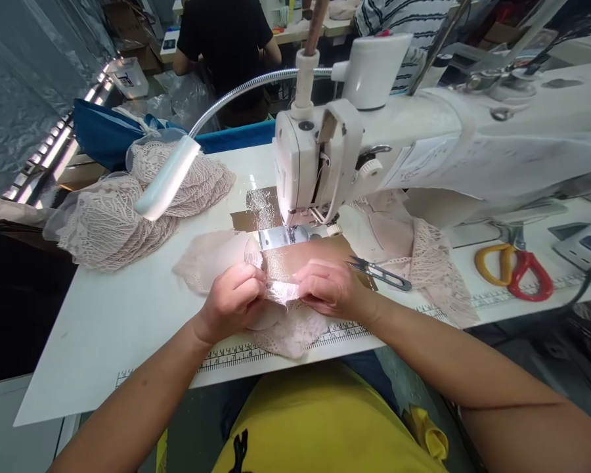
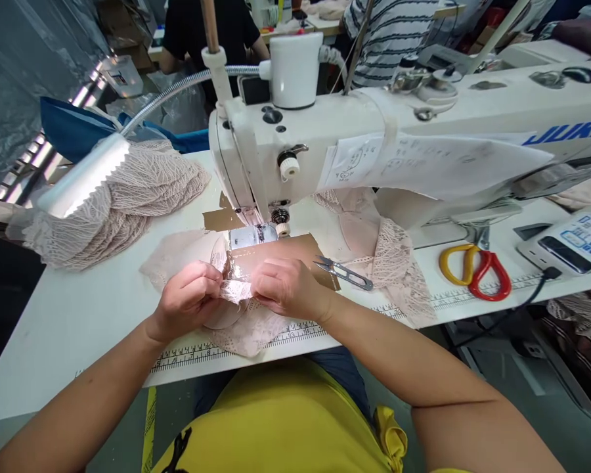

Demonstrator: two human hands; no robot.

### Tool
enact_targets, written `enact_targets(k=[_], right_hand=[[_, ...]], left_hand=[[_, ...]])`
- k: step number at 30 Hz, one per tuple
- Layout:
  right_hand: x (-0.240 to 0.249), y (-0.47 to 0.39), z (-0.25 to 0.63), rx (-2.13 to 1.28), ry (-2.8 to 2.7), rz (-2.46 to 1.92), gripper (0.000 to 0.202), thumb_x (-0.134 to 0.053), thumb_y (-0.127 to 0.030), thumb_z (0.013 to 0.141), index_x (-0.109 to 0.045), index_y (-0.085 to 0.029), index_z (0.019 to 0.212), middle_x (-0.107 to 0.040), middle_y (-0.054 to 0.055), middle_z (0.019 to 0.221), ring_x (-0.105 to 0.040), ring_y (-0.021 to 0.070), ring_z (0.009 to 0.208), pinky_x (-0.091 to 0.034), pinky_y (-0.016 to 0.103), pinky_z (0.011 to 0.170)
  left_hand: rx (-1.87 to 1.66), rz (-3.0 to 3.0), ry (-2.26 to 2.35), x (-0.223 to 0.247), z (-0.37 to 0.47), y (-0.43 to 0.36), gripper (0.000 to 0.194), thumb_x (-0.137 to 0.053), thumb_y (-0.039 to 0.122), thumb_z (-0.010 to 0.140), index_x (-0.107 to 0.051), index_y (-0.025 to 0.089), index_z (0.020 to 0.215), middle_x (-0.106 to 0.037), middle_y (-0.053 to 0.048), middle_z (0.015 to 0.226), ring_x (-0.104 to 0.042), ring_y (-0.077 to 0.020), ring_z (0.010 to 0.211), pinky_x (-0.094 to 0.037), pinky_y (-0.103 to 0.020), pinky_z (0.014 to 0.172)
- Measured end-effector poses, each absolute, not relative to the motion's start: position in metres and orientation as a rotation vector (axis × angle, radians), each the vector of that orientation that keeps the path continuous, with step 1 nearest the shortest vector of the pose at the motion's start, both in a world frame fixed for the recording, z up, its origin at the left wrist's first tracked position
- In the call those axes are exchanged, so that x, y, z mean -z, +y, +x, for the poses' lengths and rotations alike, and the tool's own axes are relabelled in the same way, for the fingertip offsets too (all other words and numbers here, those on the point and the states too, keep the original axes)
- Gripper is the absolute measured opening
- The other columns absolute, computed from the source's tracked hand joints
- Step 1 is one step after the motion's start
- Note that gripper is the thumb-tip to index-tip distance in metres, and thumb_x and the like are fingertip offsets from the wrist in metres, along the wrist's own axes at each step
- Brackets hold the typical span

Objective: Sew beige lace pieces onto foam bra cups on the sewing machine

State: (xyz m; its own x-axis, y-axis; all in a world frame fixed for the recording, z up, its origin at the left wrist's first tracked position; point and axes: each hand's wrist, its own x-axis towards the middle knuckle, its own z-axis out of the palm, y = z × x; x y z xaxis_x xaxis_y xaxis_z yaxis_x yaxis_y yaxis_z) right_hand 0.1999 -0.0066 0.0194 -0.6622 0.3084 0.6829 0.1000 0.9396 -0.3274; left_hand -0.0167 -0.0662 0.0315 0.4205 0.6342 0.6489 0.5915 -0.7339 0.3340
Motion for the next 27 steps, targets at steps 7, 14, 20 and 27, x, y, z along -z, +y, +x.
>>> enact_targets(k=[7, 14, 20, 27], right_hand=[[-0.022, -0.009, 0.204, -0.182, -2.301, -0.279, 0.018, -0.056, -0.007, 0.080, -0.051, -0.021, 0.069, -0.065, -0.001, 0.074, -0.051, 0.0113, 0.064, -0.036, 0.023, 0.057], [-0.017, -0.005, 0.201, -0.317, -2.380, -0.457, 0.018, -0.054, -0.014, 0.086, -0.050, -0.019, 0.069, -0.061, 0.000, 0.070, -0.051, 0.0112, 0.064, -0.036, 0.023, 0.059], [-0.014, 0.003, 0.198, -0.481, -2.433, -0.890, 0.013, -0.056, -0.024, 0.088, -0.055, -0.017, 0.076, -0.060, 0.000, 0.071, -0.053, 0.0130, 0.067, -0.036, 0.025, 0.063], [-0.018, 0.004, 0.199, -0.594, -2.423, -0.927, 0.005, -0.058, -0.021, 0.085, -0.058, -0.018, 0.082, -0.061, 0.000, 0.072, -0.053, 0.0129, 0.066, -0.035, 0.024, 0.061]], left_hand=[[-1.200, 2.640, 1.109, -0.030, -0.017, -0.067, 0.022, -0.054, 0.001, 0.080, -0.047, 0.020, 0.073, -0.058, -0.003, 0.073, -0.054, -0.0138, 0.069, -0.045, -0.026, 0.060], [-1.118, 2.571, 1.251, -0.027, -0.022, -0.063, 0.017, -0.057, 0.003, 0.081, -0.052, 0.020, 0.083, -0.060, -0.005, 0.082, -0.057, -0.0164, 0.077, -0.049, -0.029, 0.066], [-1.105, 2.475, 1.585, -0.040, -0.033, -0.065, 0.039, -0.064, 0.018, 0.082, -0.051, 0.019, 0.119, -0.059, -0.012, 0.114, -0.055, -0.0247, 0.110, -0.047, -0.041, 0.094], [-0.258, 2.408, 1.623, -0.044, -0.045, -0.063, 0.048, -0.057, 0.043, 0.083, -0.054, 0.020, 0.125, -0.052, -0.013, 0.135, -0.048, -0.0326, 0.123, -0.036, -0.053, 0.103]])
